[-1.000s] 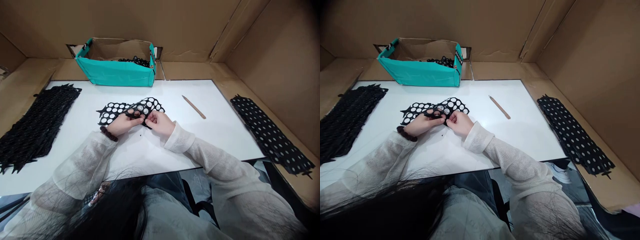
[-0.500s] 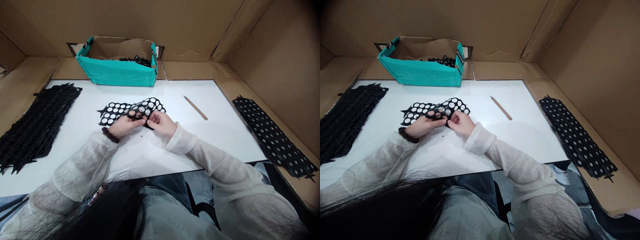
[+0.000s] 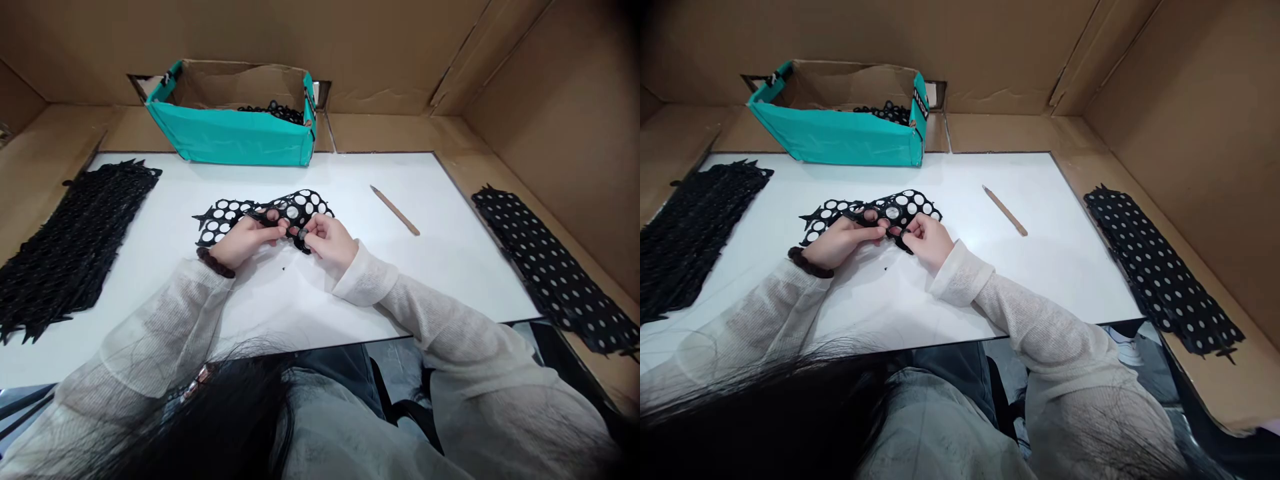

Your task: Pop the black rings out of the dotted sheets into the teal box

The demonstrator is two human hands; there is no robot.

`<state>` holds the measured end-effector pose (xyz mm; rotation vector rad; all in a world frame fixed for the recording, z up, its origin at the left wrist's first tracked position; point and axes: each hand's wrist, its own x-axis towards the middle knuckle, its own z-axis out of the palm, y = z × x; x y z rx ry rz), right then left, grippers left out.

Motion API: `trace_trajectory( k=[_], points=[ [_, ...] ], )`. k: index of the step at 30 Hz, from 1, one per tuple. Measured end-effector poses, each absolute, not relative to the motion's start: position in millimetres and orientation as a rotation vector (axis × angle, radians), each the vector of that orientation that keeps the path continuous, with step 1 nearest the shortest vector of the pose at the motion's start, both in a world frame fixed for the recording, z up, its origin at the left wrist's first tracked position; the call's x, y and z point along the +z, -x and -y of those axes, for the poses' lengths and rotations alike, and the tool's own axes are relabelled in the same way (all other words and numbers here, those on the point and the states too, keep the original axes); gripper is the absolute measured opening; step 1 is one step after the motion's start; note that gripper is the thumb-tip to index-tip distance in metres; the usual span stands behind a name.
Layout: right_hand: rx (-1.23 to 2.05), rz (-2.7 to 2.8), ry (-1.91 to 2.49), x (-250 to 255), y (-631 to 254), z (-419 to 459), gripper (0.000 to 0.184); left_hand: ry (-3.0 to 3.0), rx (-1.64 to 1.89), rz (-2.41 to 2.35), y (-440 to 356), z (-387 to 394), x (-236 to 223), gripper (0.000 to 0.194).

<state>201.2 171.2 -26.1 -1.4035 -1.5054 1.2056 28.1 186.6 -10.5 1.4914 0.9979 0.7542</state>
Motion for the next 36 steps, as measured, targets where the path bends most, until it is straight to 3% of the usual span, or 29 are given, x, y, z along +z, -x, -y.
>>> trace_trajectory(
  k=[16,29,36],
  points=[
    [1.313,1.211,1.433,-28.4,-194.7,-170.3,0.01,-1.622,0.665,-1.249,-22.1,-191.4,-17.2,0.014],
    [1.334,1.202,1.265,-28.5,-204.3,-174.8,0.011,-1.692,0.661,-1.09,-17.6,-193.1,-16.4,0.01],
    [1.305,1.343,1.265,-30.7,-203.5,-170.8,0.017,-1.825,0.656,-1.071,-20.8,-193.3,-16.8,0.029]
  ],
)
